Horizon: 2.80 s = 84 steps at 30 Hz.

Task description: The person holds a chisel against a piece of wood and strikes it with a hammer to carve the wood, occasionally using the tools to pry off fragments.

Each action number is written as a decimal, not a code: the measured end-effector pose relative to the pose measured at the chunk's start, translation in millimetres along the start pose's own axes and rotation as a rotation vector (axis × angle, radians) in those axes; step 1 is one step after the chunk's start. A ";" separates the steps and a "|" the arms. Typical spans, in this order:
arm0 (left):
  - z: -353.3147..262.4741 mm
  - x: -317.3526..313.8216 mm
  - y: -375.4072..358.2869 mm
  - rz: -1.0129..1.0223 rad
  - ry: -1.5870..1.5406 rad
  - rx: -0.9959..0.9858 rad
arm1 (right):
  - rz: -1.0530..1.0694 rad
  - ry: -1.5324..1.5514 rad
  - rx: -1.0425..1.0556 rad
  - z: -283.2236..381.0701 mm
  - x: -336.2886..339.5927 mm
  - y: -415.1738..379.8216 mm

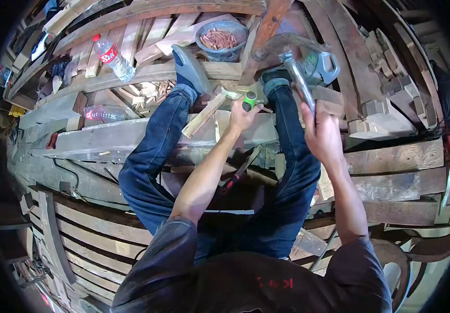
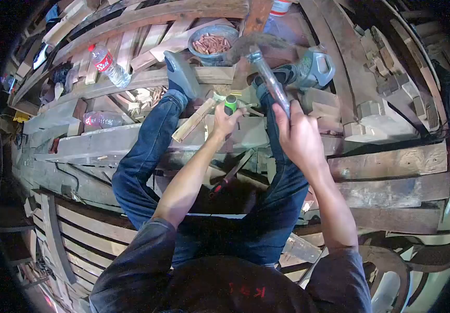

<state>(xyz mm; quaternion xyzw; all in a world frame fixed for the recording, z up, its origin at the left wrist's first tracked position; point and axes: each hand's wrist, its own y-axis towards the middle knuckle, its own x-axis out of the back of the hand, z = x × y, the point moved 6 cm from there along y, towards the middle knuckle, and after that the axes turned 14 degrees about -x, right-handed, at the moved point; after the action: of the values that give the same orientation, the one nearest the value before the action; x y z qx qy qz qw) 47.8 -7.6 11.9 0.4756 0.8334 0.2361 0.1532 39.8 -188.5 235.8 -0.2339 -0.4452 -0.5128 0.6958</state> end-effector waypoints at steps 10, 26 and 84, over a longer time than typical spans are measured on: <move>-2.7 5.4 -1.3 -0.055 0.006 0.037 | 0.037 -0.061 -0.009 2.1 3.6 -2.8; -16.3 -22.1 -12.4 0.060 0.214 -0.127 | 0.149 -0.216 0.181 -19.4 -22.2 -15.8; 29.8 64.1 -9.5 -0.550 -0.530 0.161 | 0.431 -0.010 -0.440 -141.5 -180.7 -124.7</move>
<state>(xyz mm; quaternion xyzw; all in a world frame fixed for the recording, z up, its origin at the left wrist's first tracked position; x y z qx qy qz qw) 23.2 51.1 -20.3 0.2894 0.8772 -0.0111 0.3830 -35.4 -253.3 -5.7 -0.4702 -0.2670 -0.4365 0.7190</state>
